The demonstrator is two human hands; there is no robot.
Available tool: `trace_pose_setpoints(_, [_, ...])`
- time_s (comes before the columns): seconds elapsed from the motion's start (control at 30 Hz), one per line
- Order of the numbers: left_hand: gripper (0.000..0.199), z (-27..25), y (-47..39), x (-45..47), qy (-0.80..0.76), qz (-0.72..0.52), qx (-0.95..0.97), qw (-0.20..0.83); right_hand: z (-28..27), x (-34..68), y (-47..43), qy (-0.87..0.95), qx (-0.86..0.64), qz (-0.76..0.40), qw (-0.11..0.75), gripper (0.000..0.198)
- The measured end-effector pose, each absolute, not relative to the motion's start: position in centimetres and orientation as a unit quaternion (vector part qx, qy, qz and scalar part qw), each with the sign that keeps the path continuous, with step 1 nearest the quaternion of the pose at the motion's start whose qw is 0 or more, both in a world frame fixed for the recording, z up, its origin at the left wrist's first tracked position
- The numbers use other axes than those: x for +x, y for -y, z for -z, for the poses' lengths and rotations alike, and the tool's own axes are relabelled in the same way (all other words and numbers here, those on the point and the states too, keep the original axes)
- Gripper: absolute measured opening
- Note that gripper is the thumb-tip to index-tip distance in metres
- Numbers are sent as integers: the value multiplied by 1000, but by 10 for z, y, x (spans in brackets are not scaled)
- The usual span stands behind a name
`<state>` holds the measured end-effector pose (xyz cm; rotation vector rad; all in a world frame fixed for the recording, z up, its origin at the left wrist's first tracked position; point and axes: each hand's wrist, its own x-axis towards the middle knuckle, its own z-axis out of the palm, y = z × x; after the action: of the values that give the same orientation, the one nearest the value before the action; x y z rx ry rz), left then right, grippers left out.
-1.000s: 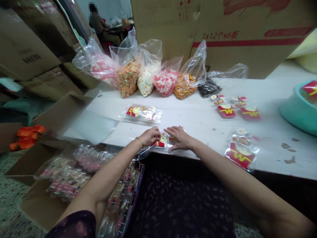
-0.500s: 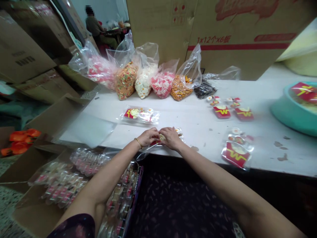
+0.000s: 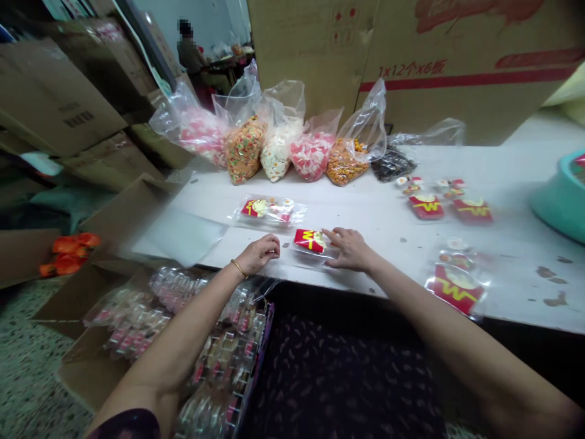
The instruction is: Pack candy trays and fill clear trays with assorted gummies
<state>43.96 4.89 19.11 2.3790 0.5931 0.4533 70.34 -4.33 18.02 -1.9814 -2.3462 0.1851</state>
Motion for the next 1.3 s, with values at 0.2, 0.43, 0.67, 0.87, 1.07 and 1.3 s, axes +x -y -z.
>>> trace_pose_setpoints(0.2, [8,-196,-31,441,-221,-155,910,313,-202,705,71,795,-603,-5,66,87])
trace_pose_setpoints(0.43, [8,-234,18,451,-190,-255,854,412,-227,704,106,801,-594,29,66,90])
trace_pose_setpoints(0.67, [8,-231,94,464,-294,-397,782,381,-243,687,169,836,-546,-8,56,85])
trace_pose_setpoints(0.87, [13,-194,160,458,-288,-355,830,320,-226,691,216,845,-530,-60,33,82])
trace_pose_setpoints(1.07, [17,-183,180,446,-291,-314,854,296,-216,691,239,851,-519,-71,32,79])
trace_pose_setpoints(1.3, [19,-180,185,436,-236,-254,885,311,-204,678,254,874,-475,-98,15,83])
